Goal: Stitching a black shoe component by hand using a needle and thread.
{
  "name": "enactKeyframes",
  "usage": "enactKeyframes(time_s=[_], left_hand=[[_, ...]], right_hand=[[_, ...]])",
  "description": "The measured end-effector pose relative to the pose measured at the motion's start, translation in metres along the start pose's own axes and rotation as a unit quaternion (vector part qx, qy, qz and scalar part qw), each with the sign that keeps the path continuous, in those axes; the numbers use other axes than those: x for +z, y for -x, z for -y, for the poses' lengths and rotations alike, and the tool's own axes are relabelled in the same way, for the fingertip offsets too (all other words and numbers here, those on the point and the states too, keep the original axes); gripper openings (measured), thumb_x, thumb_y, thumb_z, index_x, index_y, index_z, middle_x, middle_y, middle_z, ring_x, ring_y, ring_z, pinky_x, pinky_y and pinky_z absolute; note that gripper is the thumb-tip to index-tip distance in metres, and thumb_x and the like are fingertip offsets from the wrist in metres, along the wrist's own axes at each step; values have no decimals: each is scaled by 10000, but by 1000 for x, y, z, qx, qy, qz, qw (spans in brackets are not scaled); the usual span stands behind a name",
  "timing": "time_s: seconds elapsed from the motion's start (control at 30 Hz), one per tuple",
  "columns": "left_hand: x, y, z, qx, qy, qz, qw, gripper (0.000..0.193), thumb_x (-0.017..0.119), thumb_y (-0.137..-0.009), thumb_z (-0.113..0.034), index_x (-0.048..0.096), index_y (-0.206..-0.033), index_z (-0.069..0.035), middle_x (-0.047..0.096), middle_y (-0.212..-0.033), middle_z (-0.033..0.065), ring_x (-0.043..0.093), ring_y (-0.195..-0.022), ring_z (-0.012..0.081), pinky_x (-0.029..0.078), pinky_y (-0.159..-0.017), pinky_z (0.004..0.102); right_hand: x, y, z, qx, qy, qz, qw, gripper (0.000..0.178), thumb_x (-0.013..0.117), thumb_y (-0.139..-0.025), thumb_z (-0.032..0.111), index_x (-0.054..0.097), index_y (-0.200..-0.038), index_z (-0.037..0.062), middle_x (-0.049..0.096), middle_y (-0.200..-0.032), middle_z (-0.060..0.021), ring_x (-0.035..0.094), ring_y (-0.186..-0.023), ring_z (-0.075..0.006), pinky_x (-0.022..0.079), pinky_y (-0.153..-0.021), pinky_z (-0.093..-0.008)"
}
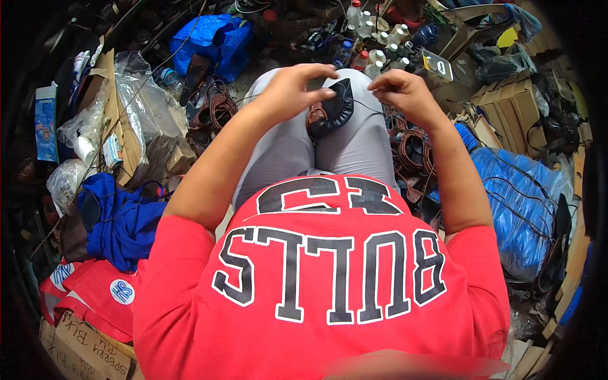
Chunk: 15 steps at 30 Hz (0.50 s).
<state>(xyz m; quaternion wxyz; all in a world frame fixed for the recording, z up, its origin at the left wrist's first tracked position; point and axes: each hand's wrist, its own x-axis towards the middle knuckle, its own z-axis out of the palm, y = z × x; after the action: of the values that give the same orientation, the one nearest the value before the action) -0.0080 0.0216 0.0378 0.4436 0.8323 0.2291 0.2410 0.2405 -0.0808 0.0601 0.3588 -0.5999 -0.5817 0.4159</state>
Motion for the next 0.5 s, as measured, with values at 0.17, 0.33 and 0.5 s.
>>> enactKeyframes(time_s=[0.17,0.33,0.5], left_hand=[[16,-33,-2,-69,71,98,990,248,698,-795,-148,622,-988,-11,615,-884,17,545,-719,75,460,-664,229],[19,-37,9,-147,110,163,969,194,696,-800,-154,634,-921,-15,596,-781,-15,530,-673,65,457,-587,226],[22,-37,12,-184,218,175,942,163,681,-812,-155,654,-913,-30,595,-741,-15,533,-665,64,445,-573,222]], right_hand=[[11,-14,12,-5,73,35,997,85,673,-744,-4,660,-825,20,576,-823,1,545,-763,-80,454,-700,-235],[7,-15,6,-85,140,62,984,95,679,-720,-9,666,-804,33,561,-788,2,547,-760,-93,450,-695,-238],[18,-8,-7,-80,67,83,991,104,669,-722,-18,670,-808,39,545,-783,2,545,-770,-91,448,-695,-236]])
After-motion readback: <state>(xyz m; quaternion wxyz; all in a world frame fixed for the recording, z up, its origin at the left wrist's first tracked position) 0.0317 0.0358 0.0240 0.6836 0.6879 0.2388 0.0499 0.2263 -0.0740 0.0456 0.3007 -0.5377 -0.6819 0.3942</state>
